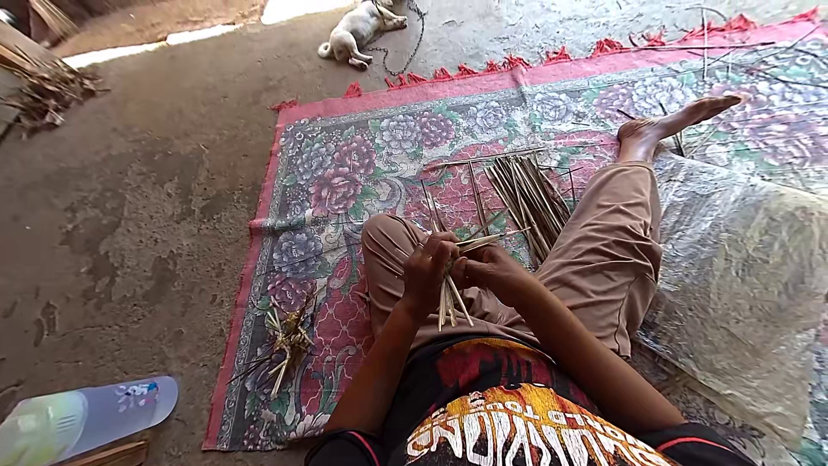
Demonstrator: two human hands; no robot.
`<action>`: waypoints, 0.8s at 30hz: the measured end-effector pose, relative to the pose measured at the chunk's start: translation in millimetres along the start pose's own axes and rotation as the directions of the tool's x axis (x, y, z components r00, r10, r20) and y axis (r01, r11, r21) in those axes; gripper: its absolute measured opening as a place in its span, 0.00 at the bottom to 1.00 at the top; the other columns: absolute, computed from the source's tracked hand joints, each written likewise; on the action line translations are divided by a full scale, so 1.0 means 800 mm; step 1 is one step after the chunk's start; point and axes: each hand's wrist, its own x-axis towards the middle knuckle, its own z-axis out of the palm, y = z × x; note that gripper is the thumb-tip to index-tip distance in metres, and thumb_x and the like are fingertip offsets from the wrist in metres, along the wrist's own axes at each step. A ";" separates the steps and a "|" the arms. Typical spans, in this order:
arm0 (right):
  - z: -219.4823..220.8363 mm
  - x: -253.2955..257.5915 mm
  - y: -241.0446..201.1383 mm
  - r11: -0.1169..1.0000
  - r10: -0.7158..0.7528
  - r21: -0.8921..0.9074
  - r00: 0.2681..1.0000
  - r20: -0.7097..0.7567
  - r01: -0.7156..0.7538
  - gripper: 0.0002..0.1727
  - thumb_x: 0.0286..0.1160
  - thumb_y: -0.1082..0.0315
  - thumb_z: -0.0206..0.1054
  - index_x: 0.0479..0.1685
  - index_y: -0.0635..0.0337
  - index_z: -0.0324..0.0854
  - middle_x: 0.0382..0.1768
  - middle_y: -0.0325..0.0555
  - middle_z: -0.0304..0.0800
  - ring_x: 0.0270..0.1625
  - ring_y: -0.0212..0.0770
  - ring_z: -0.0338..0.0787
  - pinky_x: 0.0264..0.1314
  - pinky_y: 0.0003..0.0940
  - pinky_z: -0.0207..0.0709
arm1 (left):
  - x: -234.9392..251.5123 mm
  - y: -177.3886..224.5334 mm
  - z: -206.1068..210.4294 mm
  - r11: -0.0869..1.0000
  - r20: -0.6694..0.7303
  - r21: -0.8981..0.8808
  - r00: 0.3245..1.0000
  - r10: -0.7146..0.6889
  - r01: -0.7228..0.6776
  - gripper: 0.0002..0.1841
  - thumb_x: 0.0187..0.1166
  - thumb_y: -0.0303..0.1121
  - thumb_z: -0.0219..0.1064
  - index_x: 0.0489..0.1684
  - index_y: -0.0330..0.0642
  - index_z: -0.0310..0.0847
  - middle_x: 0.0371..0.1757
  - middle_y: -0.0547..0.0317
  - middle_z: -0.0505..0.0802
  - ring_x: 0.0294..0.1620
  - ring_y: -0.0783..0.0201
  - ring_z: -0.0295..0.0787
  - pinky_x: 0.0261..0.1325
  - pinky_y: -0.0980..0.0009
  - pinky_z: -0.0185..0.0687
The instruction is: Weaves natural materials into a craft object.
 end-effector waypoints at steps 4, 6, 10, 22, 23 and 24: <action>-0.019 0.003 0.011 0.983 -0.037 0.181 0.988 0.150 0.009 0.11 0.84 0.73 0.52 0.43 0.61 0.82 0.30 0.39 0.90 0.35 0.35 0.91 0.53 0.36 0.89 | 0.002 -0.012 -0.001 0.849 0.089 -0.522 0.995 -0.037 0.078 0.15 0.90 0.45 0.55 0.37 0.44 0.76 0.53 0.56 0.87 0.56 0.66 0.86 0.56 0.69 0.85; -0.031 0.008 0.012 0.945 -0.133 0.324 0.962 0.237 0.051 0.13 0.81 0.68 0.52 0.37 0.53 0.83 0.31 0.36 0.90 0.36 0.34 0.91 0.55 0.41 0.88 | 0.006 -0.006 -0.003 0.662 0.099 -0.721 0.976 -0.193 0.204 0.17 0.87 0.55 0.54 0.39 0.54 0.77 0.57 0.66 0.87 0.61 0.71 0.83 0.60 0.71 0.82; -0.053 0.006 -0.002 0.875 -0.278 0.435 0.956 0.098 0.210 0.13 0.84 0.65 0.52 0.32 0.46 0.79 0.31 0.34 0.83 0.35 0.33 0.86 0.54 0.41 0.88 | 0.009 -0.002 -0.013 0.493 0.041 -0.835 0.921 -0.387 0.244 0.18 0.79 0.65 0.61 0.46 0.65 0.74 0.63 0.71 0.85 0.46 0.79 0.84 0.33 0.86 0.76; 0.014 0.016 0.032 0.932 -0.340 -0.096 0.935 0.106 0.350 0.06 0.81 0.74 0.63 0.38 0.63 0.86 0.30 0.36 0.89 0.35 0.25 0.86 0.46 0.25 0.84 | 0.008 0.015 -0.001 0.382 -0.006 -0.902 0.877 -0.481 0.203 0.13 0.86 0.46 0.63 0.63 0.59 0.80 0.66 0.63 0.87 0.49 0.74 0.86 0.50 0.78 0.83; 0.015 0.017 0.034 0.926 -0.356 -0.098 0.929 0.101 0.365 0.06 0.80 0.74 0.65 0.35 0.62 0.85 0.31 0.36 0.87 0.35 0.25 0.85 0.45 0.25 0.83 | 0.009 0.017 -0.001 0.347 -0.002 -0.917 0.867 -0.499 0.198 0.12 0.86 0.46 0.63 0.62 0.59 0.80 0.65 0.62 0.88 0.48 0.74 0.87 0.49 0.78 0.84; 0.016 0.018 0.035 0.916 -0.373 -0.120 0.922 0.102 0.384 0.07 0.79 0.73 0.65 0.32 0.61 0.85 0.31 0.36 0.86 0.34 0.25 0.84 0.42 0.24 0.81 | 0.009 0.018 0.000 0.306 0.001 -0.934 0.856 -0.517 0.186 0.12 0.86 0.46 0.63 0.61 0.58 0.81 0.64 0.61 0.89 0.47 0.73 0.88 0.48 0.78 0.85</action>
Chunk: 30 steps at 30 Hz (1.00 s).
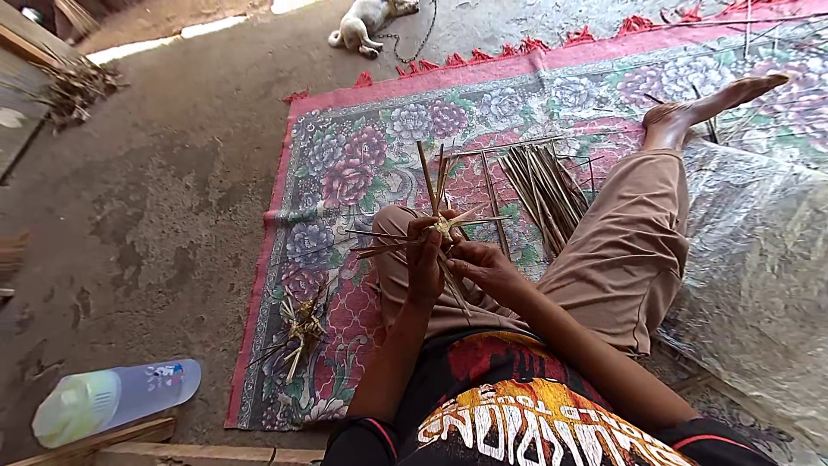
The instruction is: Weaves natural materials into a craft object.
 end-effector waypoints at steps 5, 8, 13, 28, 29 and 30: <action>-0.009 -0.004 0.003 0.999 0.037 0.023 0.997 0.064 -0.038 0.07 0.79 0.72 0.65 0.32 0.61 0.85 0.26 0.34 0.86 0.31 0.24 0.83 0.41 0.22 0.80 | 0.001 -0.005 -0.001 0.986 -0.060 -0.157 0.996 -0.060 0.050 0.09 0.88 0.43 0.61 0.57 0.57 0.82 0.65 0.55 0.90 0.46 0.69 0.92 0.47 0.76 0.87; -0.016 -0.006 -0.001 0.994 0.081 -0.069 0.997 0.000 -0.080 0.07 0.81 0.71 0.64 0.37 0.60 0.87 0.26 0.32 0.86 0.30 0.22 0.82 0.37 0.20 0.77 | 0.004 -0.004 0.001 0.997 -0.074 -0.072 0.996 -0.043 0.038 0.12 0.88 0.46 0.60 0.61 0.57 0.82 0.66 0.57 0.90 0.48 0.68 0.92 0.50 0.75 0.89; -0.030 -0.001 -0.023 0.961 -0.078 -0.274 0.976 -0.204 0.020 0.10 0.81 0.69 0.65 0.54 0.63 0.84 0.36 0.38 0.87 0.35 0.25 0.83 0.41 0.24 0.80 | 0.001 -0.012 -0.006 0.939 0.036 0.342 0.999 0.031 -0.041 0.32 0.87 0.66 0.44 0.75 0.56 0.74 0.71 0.67 0.83 0.55 0.74 0.85 0.57 0.76 0.83; -0.013 0.003 -0.014 0.929 -0.287 -0.290 0.942 -0.173 0.230 0.04 0.68 0.75 0.66 0.38 0.63 0.78 0.29 0.37 0.79 0.31 0.25 0.79 0.37 0.21 0.77 | -0.003 -0.023 -0.003 0.747 0.272 0.575 0.939 0.211 -0.334 0.27 0.91 0.51 0.41 0.58 0.39 0.79 0.68 0.53 0.80 0.73 0.64 0.74 0.74 0.68 0.71; -0.012 0.003 -0.017 0.937 -0.267 -0.271 0.952 -0.148 0.221 0.03 0.68 0.75 0.65 0.37 0.61 0.77 0.27 0.34 0.77 0.30 0.24 0.78 0.36 0.20 0.76 | -0.004 -0.025 -0.004 0.784 0.267 0.529 0.940 0.211 -0.326 0.27 0.91 0.54 0.41 0.57 0.42 0.79 0.65 0.58 0.81 0.71 0.68 0.75 0.74 0.69 0.72; -0.011 0.002 -0.018 0.945 -0.244 -0.255 0.961 -0.130 0.206 0.02 0.68 0.74 0.65 0.36 0.60 0.78 0.26 0.33 0.77 0.30 0.23 0.78 0.35 0.20 0.75 | -0.003 -0.027 -0.003 0.808 0.245 0.494 0.943 0.225 -0.321 0.27 0.91 0.56 0.42 0.55 0.44 0.80 0.61 0.62 0.84 0.67 0.71 0.78 0.70 0.71 0.75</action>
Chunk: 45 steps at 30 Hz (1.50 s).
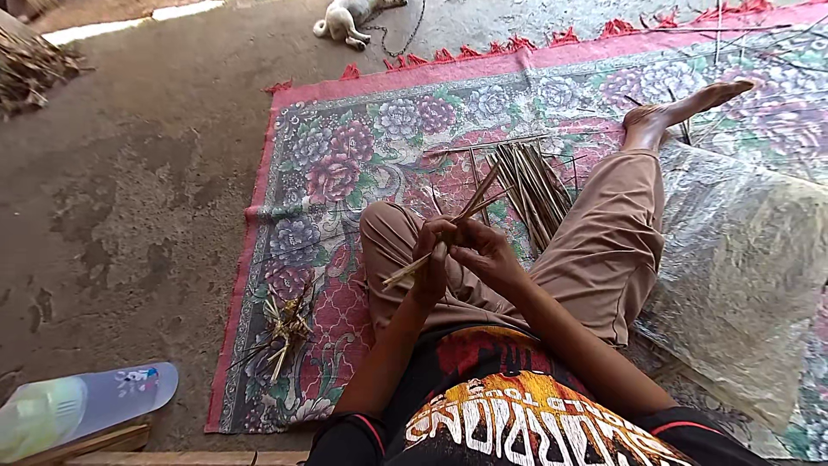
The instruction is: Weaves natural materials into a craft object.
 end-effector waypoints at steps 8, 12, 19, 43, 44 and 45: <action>-0.004 0.000 0.001 0.987 0.156 0.041 0.987 0.040 -0.158 0.05 0.73 0.74 0.69 0.35 0.61 0.77 0.21 0.35 0.76 0.22 0.26 0.75 0.27 0.21 0.73 | -0.003 -0.004 -0.004 0.986 0.009 0.164 1.000 0.024 -0.025 0.27 0.92 0.56 0.44 0.46 0.41 0.77 0.56 0.54 0.84 0.65 0.65 0.80 0.68 0.67 0.77; -0.013 0.000 0.000 0.976 0.076 0.206 0.997 0.006 -0.076 0.05 0.70 0.75 0.65 0.30 0.54 0.78 0.20 0.30 0.80 0.21 0.23 0.78 0.26 0.20 0.76 | 0.007 0.004 0.001 0.990 0.066 -0.106 0.994 -0.085 0.092 0.16 0.91 0.53 0.48 0.43 0.55 0.74 0.58 0.68 0.82 0.65 0.75 0.77 0.64 0.76 0.76; -0.026 0.001 -0.028 0.986 0.106 0.129 0.994 0.011 -0.107 0.07 0.81 0.73 0.61 0.46 0.61 0.84 0.31 0.36 0.86 0.29 0.26 0.82 0.36 0.22 0.79 | 0.015 0.022 0.001 0.713 -0.010 -0.591 0.880 -0.474 0.377 0.15 0.92 0.52 0.49 0.65 0.66 0.77 0.65 0.69 0.87 0.50 0.76 0.88 0.50 0.81 0.84; -0.002 -0.006 0.031 0.951 0.239 0.130 0.934 0.265 -0.280 0.08 0.79 0.69 0.67 0.31 0.57 0.86 0.22 0.29 0.82 0.27 0.20 0.77 0.34 0.18 0.72 | 0.013 0.013 0.007 0.687 -0.172 -0.672 0.843 -0.509 0.277 0.09 0.88 0.45 0.61 0.56 0.57 0.82 0.63 0.59 0.90 0.49 0.66 0.93 0.53 0.72 0.90; -0.004 -0.006 0.029 0.954 0.227 0.119 0.925 0.306 -0.274 0.09 0.79 0.67 0.67 0.29 0.56 0.85 0.21 0.27 0.80 0.26 0.19 0.76 0.33 0.18 0.71 | 0.012 0.011 0.005 0.686 -0.202 -0.682 0.835 -0.511 0.255 0.07 0.88 0.44 0.61 0.52 0.57 0.82 0.62 0.58 0.90 0.44 0.67 0.93 0.47 0.74 0.90; -0.006 -0.006 0.027 0.958 0.211 0.109 0.911 0.353 -0.264 0.10 0.79 0.67 0.66 0.28 0.55 0.85 0.21 0.27 0.80 0.26 0.18 0.75 0.32 0.17 0.70 | 0.013 0.011 0.003 0.672 -0.227 -0.697 0.812 -0.538 0.250 0.07 0.88 0.44 0.61 0.49 0.56 0.82 0.60 0.57 0.91 0.41 0.68 0.93 0.43 0.76 0.90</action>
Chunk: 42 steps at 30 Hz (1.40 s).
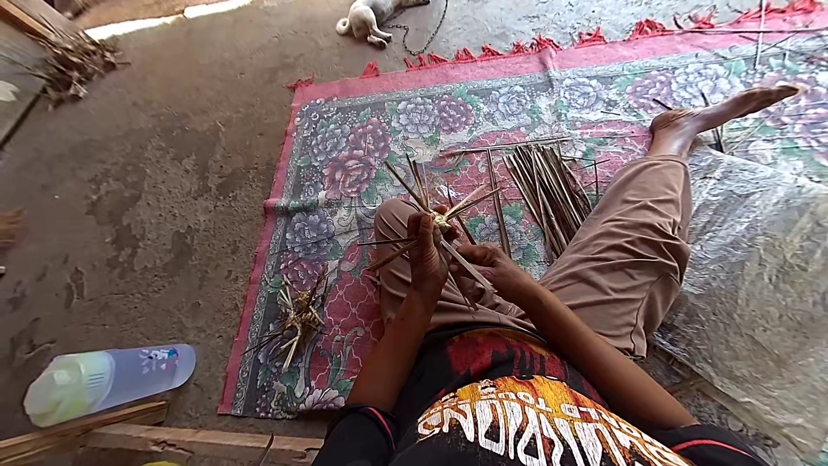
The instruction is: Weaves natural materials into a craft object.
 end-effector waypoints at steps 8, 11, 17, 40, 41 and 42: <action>-0.002 -0.005 -0.001 0.999 -0.005 0.042 0.986 0.169 -0.002 0.07 0.80 0.71 0.64 0.34 0.58 0.85 0.25 0.25 0.85 0.29 0.15 0.81 0.36 0.14 0.76 | 0.006 0.023 -0.005 0.991 0.133 -0.071 0.986 -0.101 0.111 0.17 0.87 0.56 0.56 0.54 0.60 0.84 0.62 0.62 0.91 0.45 0.70 0.94 0.45 0.76 0.91; -0.012 -0.009 -0.006 1.000 0.025 0.012 0.994 0.107 -0.027 0.10 0.84 0.69 0.60 0.41 0.60 0.87 0.30 0.29 0.88 0.35 0.19 0.84 0.44 0.19 0.79 | 0.010 0.023 -0.011 0.997 0.268 -0.040 0.962 -0.053 0.066 0.19 0.86 0.58 0.56 0.67 0.64 0.78 0.66 0.58 0.90 0.50 0.65 0.94 0.52 0.72 0.91; -0.011 -0.009 -0.027 0.996 -0.086 -0.027 0.975 -0.204 0.082 0.13 0.86 0.68 0.59 0.42 0.62 0.89 0.29 0.33 0.89 0.31 0.25 0.85 0.40 0.23 0.82 | 0.009 0.025 -0.013 0.995 0.358 0.102 0.933 -0.041 0.005 0.21 0.82 0.60 0.60 0.68 0.66 0.75 0.63 0.57 0.92 0.48 0.66 0.94 0.49 0.74 0.90; -0.050 -0.019 -0.016 0.999 -0.017 0.030 0.991 0.132 0.013 0.13 0.76 0.79 0.63 0.56 0.65 0.87 0.38 0.33 0.93 0.38 0.20 0.88 0.46 0.19 0.84 | 0.014 0.059 -0.036 0.789 0.481 -0.027 0.699 -0.528 0.614 0.14 0.81 0.49 0.68 0.40 0.49 0.88 0.51 0.52 0.93 0.22 0.73 0.84 0.25 0.79 0.80; -0.054 -0.020 -0.015 0.997 -0.009 0.075 0.988 0.155 -0.003 0.13 0.78 0.78 0.61 0.55 0.64 0.87 0.38 0.33 0.94 0.39 0.21 0.88 0.47 0.19 0.84 | 0.014 0.062 -0.036 0.795 0.479 0.008 0.695 -0.536 0.607 0.18 0.84 0.53 0.64 0.44 0.49 0.88 0.51 0.51 0.93 0.22 0.72 0.84 0.25 0.79 0.80; -0.056 -0.021 -0.015 0.995 -0.013 0.097 0.988 0.153 -0.002 0.13 0.81 0.76 0.59 0.52 0.63 0.89 0.39 0.32 0.93 0.39 0.21 0.88 0.47 0.19 0.83 | 0.016 0.064 -0.037 0.803 0.483 0.043 0.691 -0.538 0.595 0.21 0.86 0.56 0.59 0.49 0.48 0.88 0.52 0.50 0.93 0.22 0.72 0.85 0.24 0.79 0.81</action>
